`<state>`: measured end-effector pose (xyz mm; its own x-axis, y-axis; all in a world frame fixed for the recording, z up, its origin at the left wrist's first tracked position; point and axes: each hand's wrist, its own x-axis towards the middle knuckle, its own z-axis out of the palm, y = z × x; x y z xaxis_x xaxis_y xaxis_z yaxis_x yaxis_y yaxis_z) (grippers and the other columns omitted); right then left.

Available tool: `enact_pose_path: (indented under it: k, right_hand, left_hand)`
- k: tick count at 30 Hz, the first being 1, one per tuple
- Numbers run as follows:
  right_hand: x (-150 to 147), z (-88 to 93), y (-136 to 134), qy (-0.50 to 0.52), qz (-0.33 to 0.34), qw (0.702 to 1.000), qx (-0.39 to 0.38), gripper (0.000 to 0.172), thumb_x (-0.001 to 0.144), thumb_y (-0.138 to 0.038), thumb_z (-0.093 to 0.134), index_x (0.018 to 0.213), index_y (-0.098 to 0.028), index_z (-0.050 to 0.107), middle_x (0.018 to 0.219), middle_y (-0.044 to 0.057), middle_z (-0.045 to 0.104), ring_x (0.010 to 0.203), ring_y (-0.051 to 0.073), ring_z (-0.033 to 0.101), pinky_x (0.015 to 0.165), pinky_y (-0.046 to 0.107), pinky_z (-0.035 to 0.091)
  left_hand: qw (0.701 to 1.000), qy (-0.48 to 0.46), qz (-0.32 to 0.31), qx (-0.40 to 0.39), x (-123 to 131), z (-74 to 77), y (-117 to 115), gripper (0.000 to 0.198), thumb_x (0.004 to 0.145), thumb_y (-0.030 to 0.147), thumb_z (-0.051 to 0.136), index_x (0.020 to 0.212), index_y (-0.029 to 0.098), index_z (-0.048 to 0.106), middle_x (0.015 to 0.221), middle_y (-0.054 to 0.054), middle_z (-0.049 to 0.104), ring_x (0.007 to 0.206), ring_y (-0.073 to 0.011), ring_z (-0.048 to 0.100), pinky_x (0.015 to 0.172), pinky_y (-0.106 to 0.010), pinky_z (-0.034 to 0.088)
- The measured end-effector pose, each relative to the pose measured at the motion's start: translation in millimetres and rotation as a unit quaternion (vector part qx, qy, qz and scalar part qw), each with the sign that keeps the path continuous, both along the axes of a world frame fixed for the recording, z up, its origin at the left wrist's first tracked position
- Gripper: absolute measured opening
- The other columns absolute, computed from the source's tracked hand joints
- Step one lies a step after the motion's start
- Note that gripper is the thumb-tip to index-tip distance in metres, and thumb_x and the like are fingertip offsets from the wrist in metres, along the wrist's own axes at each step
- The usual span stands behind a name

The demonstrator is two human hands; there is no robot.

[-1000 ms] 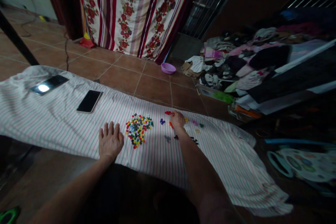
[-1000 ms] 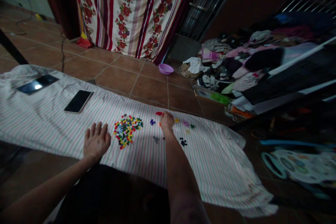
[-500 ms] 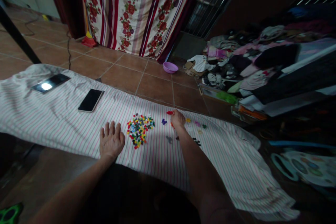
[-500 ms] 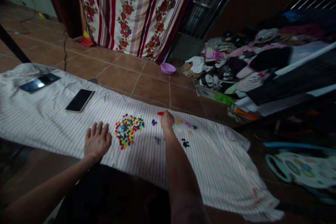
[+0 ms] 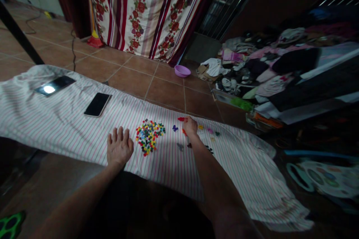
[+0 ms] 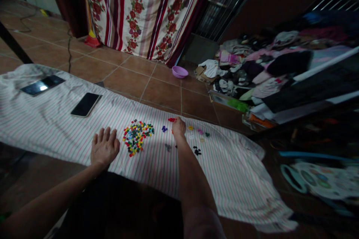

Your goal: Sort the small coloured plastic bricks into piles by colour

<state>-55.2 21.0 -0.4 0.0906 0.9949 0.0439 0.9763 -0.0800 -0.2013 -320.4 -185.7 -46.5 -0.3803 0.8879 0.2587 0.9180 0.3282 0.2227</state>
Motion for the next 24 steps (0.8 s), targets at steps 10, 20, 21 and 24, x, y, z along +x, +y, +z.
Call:
enact_pose_path:
  k: [10, 20, 21, 24]
  right_hand:
    - [-13.7, 2.8, -28.5, 0.055, 0.066, 0.995, 0.049, 0.033, 0.089, -0.015, 0.044, 0.108, -0.020, 0.071, 0.109, 0.006, 0.071, 0.100, 0.018, 0.064, 0.088, 0.026, 0.043]
    - [-46.0, -15.7, -78.9, 0.129, 0.187, 0.971, 0.075, 0.028, 0.089, -0.015, 0.047, 0.100, -0.020, 0.072, 0.100, 0.006, 0.068, 0.093, 0.017, 0.062, 0.087, 0.026, 0.046]
    - [-50.4, -18.2, -83.8, 0.140, 0.198, 0.967, 0.074, 0.028, 0.088, -0.015, 0.048, 0.100, -0.021, 0.072, 0.099, 0.005, 0.068, 0.092, 0.017, 0.062, 0.086, 0.026, 0.047]
    - [-62.4, -27.1, -97.2, 0.168, 0.223, 0.957, 0.073, 0.027, 0.087, -0.014, 0.049, 0.099, -0.021, 0.072, 0.098, 0.005, 0.067, 0.090, 0.016, 0.062, 0.084, 0.025, 0.047]
  left_hand:
    - [1.000, -0.014, 0.005, 0.009, -0.6, -5.1, 0.6, 0.053, 0.090, 0.034, 0.036, 0.137, 0.017, 0.052, 0.149, -0.014, 0.044, 0.145, -0.0322, 0.026, 0.117, -0.053, 0.020]
    - [1.000, -0.018, 0.001, 0.013, -0.3, 1.0, -1.2, 0.053, 0.090, 0.033, 0.036, 0.137, 0.015, 0.053, 0.148, -0.016, 0.045, 0.143, -0.0335, 0.030, 0.116, -0.053, 0.020]
    - [1.000, -0.017, 0.001, 0.015, -0.3, 1.0, -1.2, 0.053, 0.090, 0.033, 0.036, 0.137, 0.015, 0.053, 0.148, -0.016, 0.046, 0.143, -0.0337, 0.030, 0.116, -0.053, 0.020]
    - [1.000, -0.008, -0.002, 0.018, -0.6, 0.2, -1.0, 0.053, 0.091, 0.033, 0.034, 0.136, 0.014, 0.054, 0.147, -0.017, 0.046, 0.142, -0.0349, 0.031, 0.115, -0.054, 0.021]
